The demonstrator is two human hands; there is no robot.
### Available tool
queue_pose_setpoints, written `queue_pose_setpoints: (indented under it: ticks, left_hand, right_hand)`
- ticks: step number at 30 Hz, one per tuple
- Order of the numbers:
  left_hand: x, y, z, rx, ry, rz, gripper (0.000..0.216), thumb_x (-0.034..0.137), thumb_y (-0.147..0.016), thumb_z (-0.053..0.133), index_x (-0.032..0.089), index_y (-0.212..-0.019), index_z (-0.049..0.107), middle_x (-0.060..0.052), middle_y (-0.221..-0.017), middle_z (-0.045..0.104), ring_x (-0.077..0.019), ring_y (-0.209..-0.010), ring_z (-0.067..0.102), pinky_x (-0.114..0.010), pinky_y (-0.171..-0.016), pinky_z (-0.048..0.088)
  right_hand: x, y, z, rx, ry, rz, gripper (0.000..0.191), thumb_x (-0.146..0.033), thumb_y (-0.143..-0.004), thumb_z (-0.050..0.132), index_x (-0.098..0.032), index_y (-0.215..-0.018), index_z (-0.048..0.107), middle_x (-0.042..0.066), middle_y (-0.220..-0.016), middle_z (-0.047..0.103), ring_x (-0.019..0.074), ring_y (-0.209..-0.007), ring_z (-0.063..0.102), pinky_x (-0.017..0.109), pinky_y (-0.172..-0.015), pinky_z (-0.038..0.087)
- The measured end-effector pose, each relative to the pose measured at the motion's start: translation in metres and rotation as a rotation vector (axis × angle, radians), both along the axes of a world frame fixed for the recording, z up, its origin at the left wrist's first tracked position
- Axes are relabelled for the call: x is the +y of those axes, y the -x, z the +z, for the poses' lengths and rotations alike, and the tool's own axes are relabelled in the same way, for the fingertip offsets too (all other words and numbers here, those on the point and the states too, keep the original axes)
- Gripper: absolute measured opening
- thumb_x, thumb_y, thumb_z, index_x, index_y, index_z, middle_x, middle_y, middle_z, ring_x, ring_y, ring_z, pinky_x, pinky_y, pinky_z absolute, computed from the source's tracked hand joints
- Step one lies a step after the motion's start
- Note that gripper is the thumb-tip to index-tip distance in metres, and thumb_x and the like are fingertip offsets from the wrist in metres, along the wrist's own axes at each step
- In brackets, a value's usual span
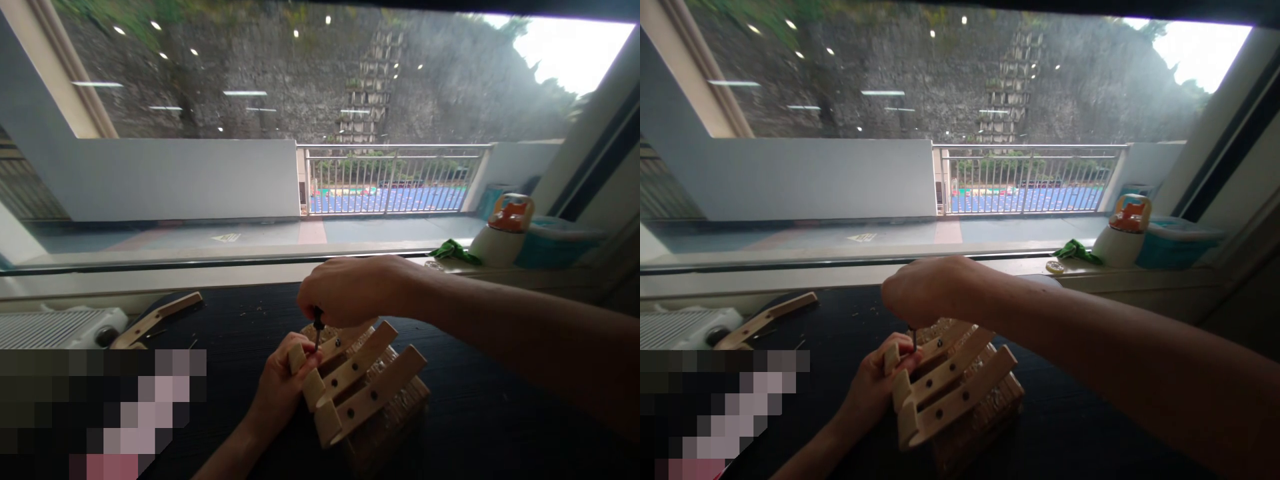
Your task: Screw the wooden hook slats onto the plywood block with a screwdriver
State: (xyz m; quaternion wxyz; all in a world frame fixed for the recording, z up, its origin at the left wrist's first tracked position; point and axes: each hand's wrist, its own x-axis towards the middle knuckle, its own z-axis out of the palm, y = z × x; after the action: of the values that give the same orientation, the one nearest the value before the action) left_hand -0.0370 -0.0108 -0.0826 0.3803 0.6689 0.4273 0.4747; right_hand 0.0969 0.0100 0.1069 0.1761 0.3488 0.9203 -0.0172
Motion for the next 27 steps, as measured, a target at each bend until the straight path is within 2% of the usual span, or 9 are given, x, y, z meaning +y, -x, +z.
queue_pose_setpoints:
  ticks: [5, 9, 13, 17, 20, 23, 27]
  left_hand:
    - [0.001, 0.0, -0.001, 0.011, -0.01, -0.011, 0.014, 0.029, -0.074, 0.06, 0.018, -0.065, 0.059, 0.0, -0.074, 0.054, -0.0144, -0.068, 0.051, -0.023, -0.064, 0.043]
    - [0.001, 0.001, -0.001, 0.014, -0.012, -0.016, 0.013, 0.027, -0.075, 0.059, 0.018, -0.066, 0.059, 0.0, -0.074, 0.054, -0.0142, -0.068, 0.051, -0.023, -0.064, 0.043]
    - [0.001, 0.001, -0.002, 0.0, -0.027, -0.013, 0.01, 0.025, -0.074, 0.06, 0.018, -0.067, 0.059, 0.0, -0.074, 0.055, -0.0139, -0.068, 0.051, -0.023, -0.064, 0.043]
    - [0.001, 0.001, -0.002, -0.005, -0.035, -0.016, 0.008, 0.024, -0.075, 0.06, 0.018, -0.069, 0.06, 0.0, -0.077, 0.055, -0.014, -0.07, 0.053, -0.023, -0.065, 0.043]
    - [0.001, 0.001, -0.003, -0.007, -0.023, -0.016, 0.01, 0.025, -0.075, 0.06, 0.017, -0.069, 0.06, 0.001, -0.075, 0.055, -0.0136, -0.069, 0.052, -0.022, -0.064, 0.042]
    - [0.0, 0.001, -0.002, -0.011, -0.012, -0.015, 0.011, 0.025, -0.074, 0.06, 0.017, -0.067, 0.059, 0.001, -0.074, 0.054, -0.013, -0.067, 0.05, -0.022, -0.063, 0.042]
    - [0.0, 0.0, 0.0, -0.007, 0.022, -0.01, 0.012, 0.025, -0.074, 0.06, 0.017, -0.067, 0.06, 0.001, -0.073, 0.052, -0.0128, -0.066, 0.05, -0.022, -0.062, 0.042]
  right_hand:
    - [0.007, 0.004, -0.006, -0.017, 0.053, 0.041, 0.035, -0.006, -0.067, 0.049, -0.013, -0.097, 0.067, 0.005, -0.082, 0.064, 0.0125, -0.063, 0.047, 0.026, -0.052, 0.034]
    - [0.006, 0.011, -0.007, -0.056, 0.02, 0.055, 0.026, -0.01, -0.071, 0.049, -0.009, -0.09, 0.068, 0.006, -0.077, 0.064, 0.012, -0.06, 0.046, 0.027, -0.053, 0.034]
    - [0.002, 0.015, -0.004, -0.094, -0.03, 0.0, 0.02, -0.016, -0.073, 0.052, -0.009, -0.082, 0.068, 0.007, -0.072, 0.063, 0.0125, -0.058, 0.048, 0.028, -0.052, 0.033]
    - [0.0, 0.013, 0.0, -0.077, 0.003, -0.037, 0.026, -0.022, -0.071, 0.055, -0.013, -0.092, 0.067, 0.007, -0.078, 0.064, 0.0136, -0.06, 0.049, 0.028, -0.053, 0.034]
    - [0.0, 0.008, 0.0, -0.047, 0.001, 0.013, 0.033, -0.014, -0.068, 0.055, -0.015, -0.099, 0.066, 0.006, -0.081, 0.064, 0.0137, -0.063, 0.049, 0.027, -0.053, 0.033]
    - [0.001, 0.008, -0.004, -0.008, -0.012, 0.076, 0.031, -0.007, -0.066, 0.053, -0.013, -0.093, 0.067, 0.005, -0.077, 0.064, 0.0123, -0.062, 0.047, 0.027, -0.053, 0.032]
    - [0.003, 0.011, -0.009, -0.027, 0.002, 0.119, 0.026, -0.01, -0.069, 0.052, -0.011, -0.089, 0.068, 0.006, -0.074, 0.063, 0.0114, -0.059, 0.045, 0.026, -0.052, 0.031]
